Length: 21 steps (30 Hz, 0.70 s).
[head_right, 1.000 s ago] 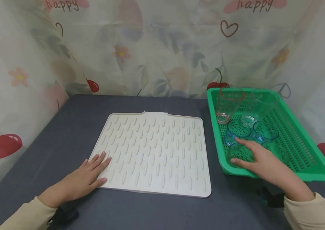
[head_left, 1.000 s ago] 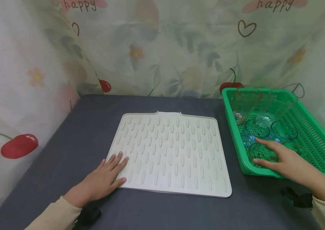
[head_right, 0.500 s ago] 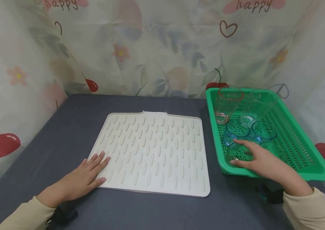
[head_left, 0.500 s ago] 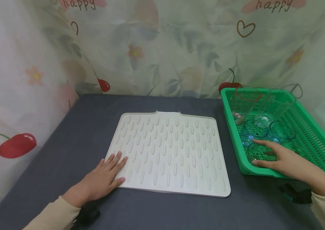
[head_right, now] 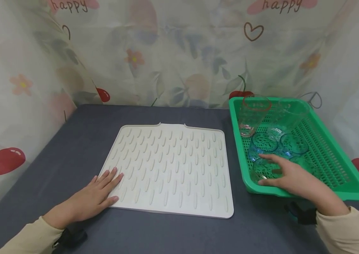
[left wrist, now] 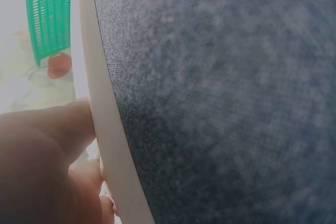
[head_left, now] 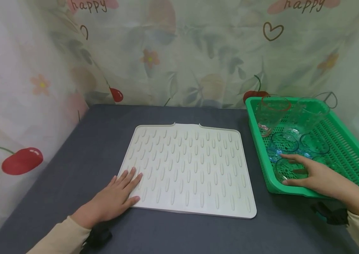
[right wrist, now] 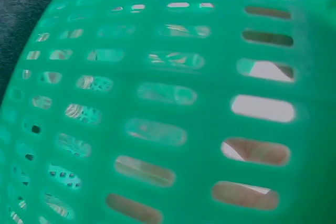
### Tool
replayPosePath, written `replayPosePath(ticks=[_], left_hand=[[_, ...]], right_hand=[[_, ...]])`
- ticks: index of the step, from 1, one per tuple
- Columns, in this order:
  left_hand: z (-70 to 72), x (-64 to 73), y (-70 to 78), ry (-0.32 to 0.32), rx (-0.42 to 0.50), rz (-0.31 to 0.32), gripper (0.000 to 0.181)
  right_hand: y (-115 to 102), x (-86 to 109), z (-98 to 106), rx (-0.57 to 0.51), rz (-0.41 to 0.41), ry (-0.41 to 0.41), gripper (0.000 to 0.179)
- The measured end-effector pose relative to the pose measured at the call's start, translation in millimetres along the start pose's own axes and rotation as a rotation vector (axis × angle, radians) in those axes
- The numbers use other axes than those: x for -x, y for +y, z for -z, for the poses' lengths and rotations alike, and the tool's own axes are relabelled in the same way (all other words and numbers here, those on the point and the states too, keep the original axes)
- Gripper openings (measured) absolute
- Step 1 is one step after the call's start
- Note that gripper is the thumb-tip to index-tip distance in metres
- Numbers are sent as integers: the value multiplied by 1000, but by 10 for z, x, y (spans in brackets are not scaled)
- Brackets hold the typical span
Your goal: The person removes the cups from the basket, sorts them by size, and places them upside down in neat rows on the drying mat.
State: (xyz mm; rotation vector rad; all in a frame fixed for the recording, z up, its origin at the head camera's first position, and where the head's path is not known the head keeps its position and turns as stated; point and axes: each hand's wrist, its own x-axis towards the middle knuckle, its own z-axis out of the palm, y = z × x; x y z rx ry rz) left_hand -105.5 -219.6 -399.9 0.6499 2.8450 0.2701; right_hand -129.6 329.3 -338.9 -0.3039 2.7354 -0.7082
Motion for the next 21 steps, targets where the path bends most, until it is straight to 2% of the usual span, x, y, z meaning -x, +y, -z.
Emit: replayPosePath(ticks=[9,21], left_hand=[[0,-1,11,-5,-2,1,69],[30,-12,-15,-27,30,1,71]], right_hand=[[-42,61,-16,47,-36,101,86],[-213,179,121,-23,-120,237,91]])
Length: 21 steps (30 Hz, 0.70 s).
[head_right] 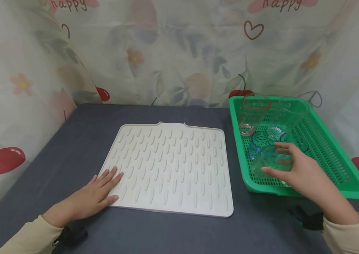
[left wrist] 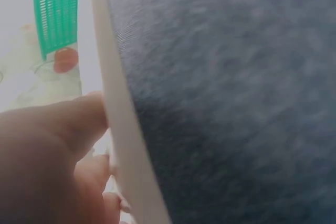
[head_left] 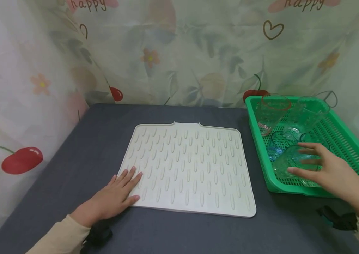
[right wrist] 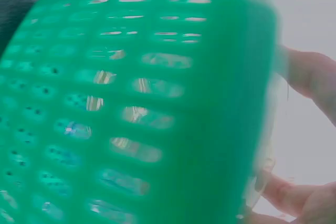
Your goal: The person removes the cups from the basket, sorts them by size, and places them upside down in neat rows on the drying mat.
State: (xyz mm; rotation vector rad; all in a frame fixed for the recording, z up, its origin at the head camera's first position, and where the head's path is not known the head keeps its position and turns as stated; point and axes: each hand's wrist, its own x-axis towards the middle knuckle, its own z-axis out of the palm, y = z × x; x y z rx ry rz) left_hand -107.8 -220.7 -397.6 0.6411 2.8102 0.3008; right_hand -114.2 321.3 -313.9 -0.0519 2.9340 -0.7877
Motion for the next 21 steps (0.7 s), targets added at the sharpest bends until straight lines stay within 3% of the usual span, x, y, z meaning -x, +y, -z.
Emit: replayPosePath(ticks=[9,12,14,17,21], left_hand=[[229,-35,-39,-117,91,8,69],[369,-40,10,-114,118,30,64],[468,-30,68,-75,112,52,61],[600,-14,183,33,98,75,58],[724,-9,378,197,160,40,57]], right_hand=[[-130,105,106,-47,37,183,92],[-195,136,111,-106,40,229,91],[-252,166,107,-131,37,253,90],[-366,225,89,-162,63,293,85],[-541,296,20,-187,155,351,80]])
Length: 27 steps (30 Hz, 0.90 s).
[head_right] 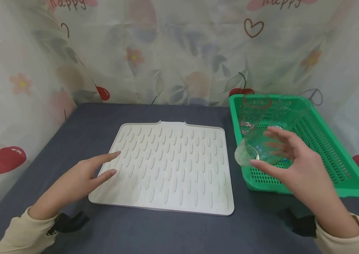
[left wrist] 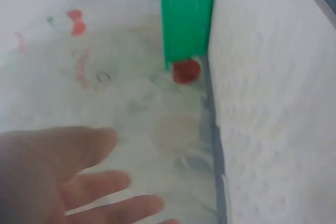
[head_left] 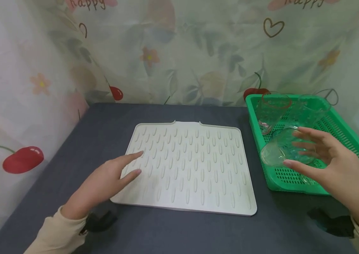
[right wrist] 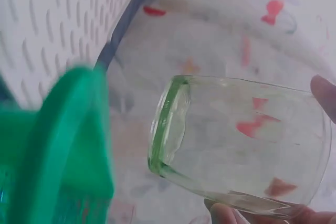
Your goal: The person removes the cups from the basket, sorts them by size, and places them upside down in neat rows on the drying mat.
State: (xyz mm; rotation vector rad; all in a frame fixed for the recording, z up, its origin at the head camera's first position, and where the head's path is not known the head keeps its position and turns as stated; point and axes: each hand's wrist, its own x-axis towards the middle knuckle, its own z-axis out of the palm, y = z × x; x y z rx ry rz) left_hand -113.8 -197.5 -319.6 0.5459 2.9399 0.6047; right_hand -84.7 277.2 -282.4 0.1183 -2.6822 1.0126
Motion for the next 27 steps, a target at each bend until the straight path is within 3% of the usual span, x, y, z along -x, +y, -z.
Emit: replayPosePath(ticks=[4,8,13,17,21,27], left_hand=[[39,0,255,97,180,-91,56],[4,-15,505,171,329,-250,54],[-116,-59,771,208,471,-400,58],[-229,-120,932,172,621,-438,58],[-339,-199,1029,113,738,-420,57],[-486,-304,1071,47,731,-422,63]], right_hand=[[-157,42,-146,-49,106,6,81],[-299,81,-288,-107,178,-31,82],[-454,101,-445,-135,203,-103,80],[-534,103,-574,-128,206,-154,77],[-589,101,-699,-119,241,-185,77],[-609,96,-846,-158,264,-261,75]])
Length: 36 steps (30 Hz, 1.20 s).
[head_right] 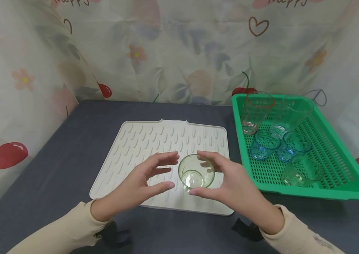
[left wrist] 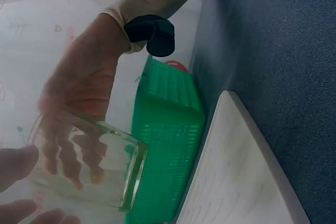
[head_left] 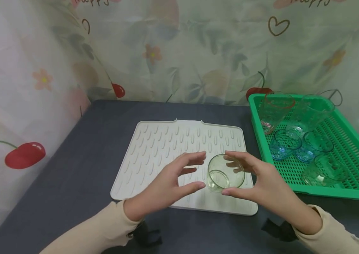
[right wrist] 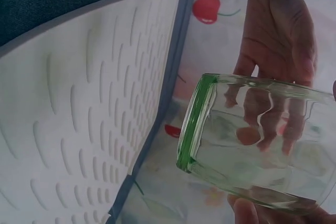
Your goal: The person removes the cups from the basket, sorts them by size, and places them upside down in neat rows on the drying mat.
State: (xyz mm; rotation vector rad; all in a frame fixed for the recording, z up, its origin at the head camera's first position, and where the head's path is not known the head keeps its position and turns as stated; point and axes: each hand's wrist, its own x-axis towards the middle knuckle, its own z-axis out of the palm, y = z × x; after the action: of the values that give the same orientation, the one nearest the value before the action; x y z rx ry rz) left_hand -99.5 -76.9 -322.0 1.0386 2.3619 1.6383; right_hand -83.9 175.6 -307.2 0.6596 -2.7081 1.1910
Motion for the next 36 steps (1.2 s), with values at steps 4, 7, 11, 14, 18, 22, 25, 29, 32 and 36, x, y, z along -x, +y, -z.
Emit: replayPosePath(ticks=[4,7,11,14,18,22,25,29,32,36], left_hand=[[-51,-17,-48,-43,7,35,67],[-79,-20,-80,-56,17,42,67],[-114,-24,-125,-56,24,34,68],[-128,-23,-152,-50,14,32,70],[-133,-28,-182,-47,-33,11,72],[-137,-33,-195,-49,-58,12,75],[-140,-31,-208,-44,-61,5,76],[-143,-20,-238,-20,-69,-32,74],[-135,-17,-255,2,-73,-65,72],[-101,-27,-261,22,-80,-117,71]], right_hand=[[15,-7,-69,-16,-2,-38,73],[23,-12,-110,-28,-4,-61,72],[47,-20,-153,-46,-10,-76,72],[64,-26,-182,-49,-9,-77,72],[68,-36,-210,-36,-2,-78,73],[67,-45,-226,-22,-5,-84,75],[68,-43,-232,-25,-13,-90,75],[66,-29,-244,-31,-1,-88,73],[63,-26,-253,-37,21,-78,71],[64,-23,-253,-46,43,-62,70]])
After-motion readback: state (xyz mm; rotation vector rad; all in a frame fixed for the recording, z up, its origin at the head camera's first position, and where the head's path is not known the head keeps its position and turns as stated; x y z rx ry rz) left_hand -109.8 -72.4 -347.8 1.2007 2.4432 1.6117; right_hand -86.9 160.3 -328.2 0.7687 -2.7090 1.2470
